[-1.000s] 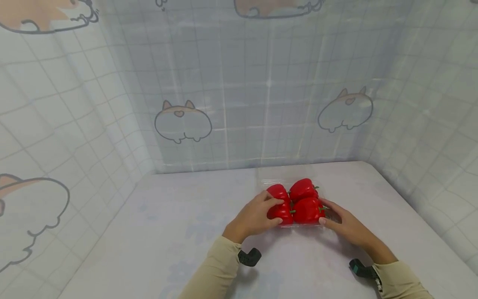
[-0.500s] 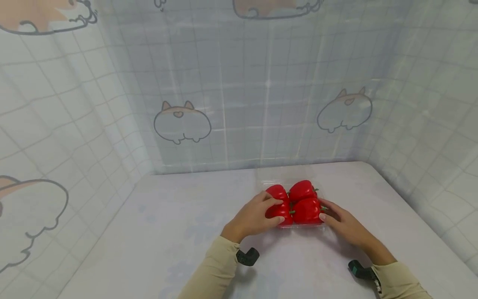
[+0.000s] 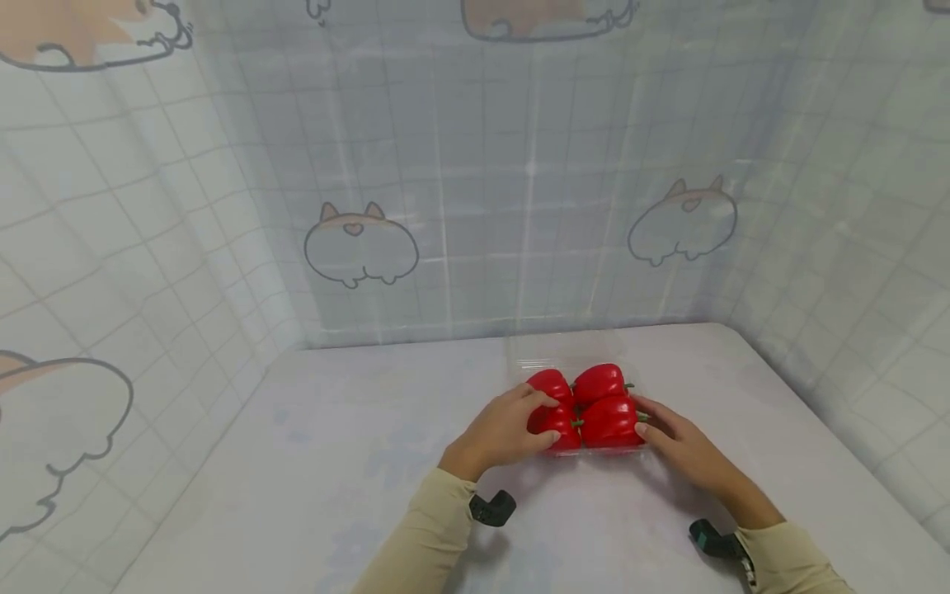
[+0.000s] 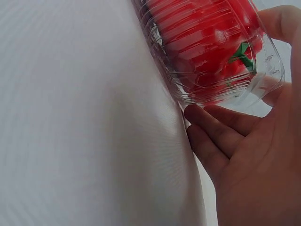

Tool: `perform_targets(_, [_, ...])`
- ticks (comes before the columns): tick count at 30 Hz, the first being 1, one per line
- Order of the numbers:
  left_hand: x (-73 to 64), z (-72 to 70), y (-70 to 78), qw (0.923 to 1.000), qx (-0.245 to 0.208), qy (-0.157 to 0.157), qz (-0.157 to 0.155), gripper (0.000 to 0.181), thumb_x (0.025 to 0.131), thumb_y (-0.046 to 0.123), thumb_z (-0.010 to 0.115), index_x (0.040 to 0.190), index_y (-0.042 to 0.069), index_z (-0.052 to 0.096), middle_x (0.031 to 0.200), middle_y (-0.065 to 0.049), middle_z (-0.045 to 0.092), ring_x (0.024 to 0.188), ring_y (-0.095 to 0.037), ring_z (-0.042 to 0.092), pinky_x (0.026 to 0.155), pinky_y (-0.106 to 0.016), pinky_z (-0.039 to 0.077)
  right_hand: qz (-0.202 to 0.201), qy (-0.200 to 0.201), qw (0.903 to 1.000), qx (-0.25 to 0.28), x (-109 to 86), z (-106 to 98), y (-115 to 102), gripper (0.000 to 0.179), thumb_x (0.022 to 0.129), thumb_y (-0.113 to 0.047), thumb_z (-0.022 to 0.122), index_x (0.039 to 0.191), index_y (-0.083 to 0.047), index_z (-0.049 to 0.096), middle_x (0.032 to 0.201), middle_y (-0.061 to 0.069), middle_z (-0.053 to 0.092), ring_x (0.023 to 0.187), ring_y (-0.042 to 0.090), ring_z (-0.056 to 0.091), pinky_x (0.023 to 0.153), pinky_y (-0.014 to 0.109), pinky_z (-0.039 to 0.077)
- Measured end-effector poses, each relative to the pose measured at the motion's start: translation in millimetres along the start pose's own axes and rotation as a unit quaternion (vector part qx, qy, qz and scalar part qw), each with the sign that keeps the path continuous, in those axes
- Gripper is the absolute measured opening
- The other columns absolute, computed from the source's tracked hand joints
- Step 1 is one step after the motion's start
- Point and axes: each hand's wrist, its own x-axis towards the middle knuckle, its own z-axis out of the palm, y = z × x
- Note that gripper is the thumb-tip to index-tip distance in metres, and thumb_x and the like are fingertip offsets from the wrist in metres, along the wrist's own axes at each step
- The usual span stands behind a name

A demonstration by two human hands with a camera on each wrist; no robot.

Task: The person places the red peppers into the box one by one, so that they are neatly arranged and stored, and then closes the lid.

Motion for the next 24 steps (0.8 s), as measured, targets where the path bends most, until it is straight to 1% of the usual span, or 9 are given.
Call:
perform_targets(4, [1.5, -1.3, 0.4, 0.9998, -0.015, -0.004, -0.013, 0.050, 0.082, 0.035, 0.079, 0.128, 0.022, 0.064, 0.125, 0.004, 0.059, 0.110, -0.015, 0.058, 0.083, -0.030, 0.056, -0.004, 0.001, 1.0000, 0.002, 0.7, -0.8, -0.2, 0.058, 0.104, -0.032, 0.053, 0.153, -0.004, 0.038, 0.151, 0.022, 0.043, 0.137, 0.045, 0.040, 0.102, 0.062, 0.042])
perform_targets(11, [2.4, 1.5, -2.0, 0.9996, -0.009, -0.006, -0.025, 0.047, 0.083, 0.038, 0.078, 0.126, 0.023, 0.065, 0.124, 0.006, 0.060, 0.111, -0.014, 0.057, 0.085, -0.033, 0.056, -0.001, 0.003, 0.9999, 0.010, 0.4, 0.4, 3.1, 0.058, 0.104, -0.031, 0.053, 0.153, -0.004, 0.037, 0.151, 0.023, 0.042, 0.138, 0.046, 0.038, 0.103, 0.064, 0.040])
perform_targets(16, [-0.2, 5.2, -5.0, 0.9997, -0.010, -0.001, -0.023, 0.047, 0.084, 0.039, 0.076, 0.127, 0.024, 0.065, 0.126, 0.005, 0.059, 0.114, -0.014, 0.057, 0.088, -0.035, 0.055, 0.007, -0.001, 0.9998, 0.020, -0.4, 1.6, 2.4, 0.058, 0.104, -0.032, 0.052, 0.153, -0.005, 0.037, 0.152, 0.023, 0.041, 0.140, 0.046, 0.036, 0.104, 0.065, 0.038])
perform_targets(21, [-1.1, 4.7, -7.0, 0.9998, -0.016, 0.009, -0.013, 0.046, 0.086, 0.039, 0.075, 0.128, 0.024, 0.064, 0.126, 0.004, 0.057, 0.114, -0.015, 0.057, 0.088, -0.034, 0.055, 0.007, -0.007, 0.9994, 0.033, 0.3, -0.2, -0.2, 0.057, 0.105, -0.032, 0.050, 0.154, -0.006, 0.036, 0.154, 0.022, 0.038, 0.141, 0.046, 0.033, 0.105, 0.065, 0.036])
perform_targets(24, [-1.8, 5.7, -8.9, 0.9996, -0.024, 0.006, -0.012, 0.046, 0.087, 0.040, 0.074, 0.129, 0.025, 0.064, 0.125, 0.005, 0.056, 0.114, -0.015, 0.056, 0.088, -0.033, 0.055, 0.011, -0.011, 0.9990, 0.042, -0.7, 0.7, 1.2, 0.057, 0.105, -0.032, 0.050, 0.154, -0.007, 0.036, 0.155, 0.022, 0.037, 0.142, 0.047, 0.031, 0.105, 0.065, 0.036])
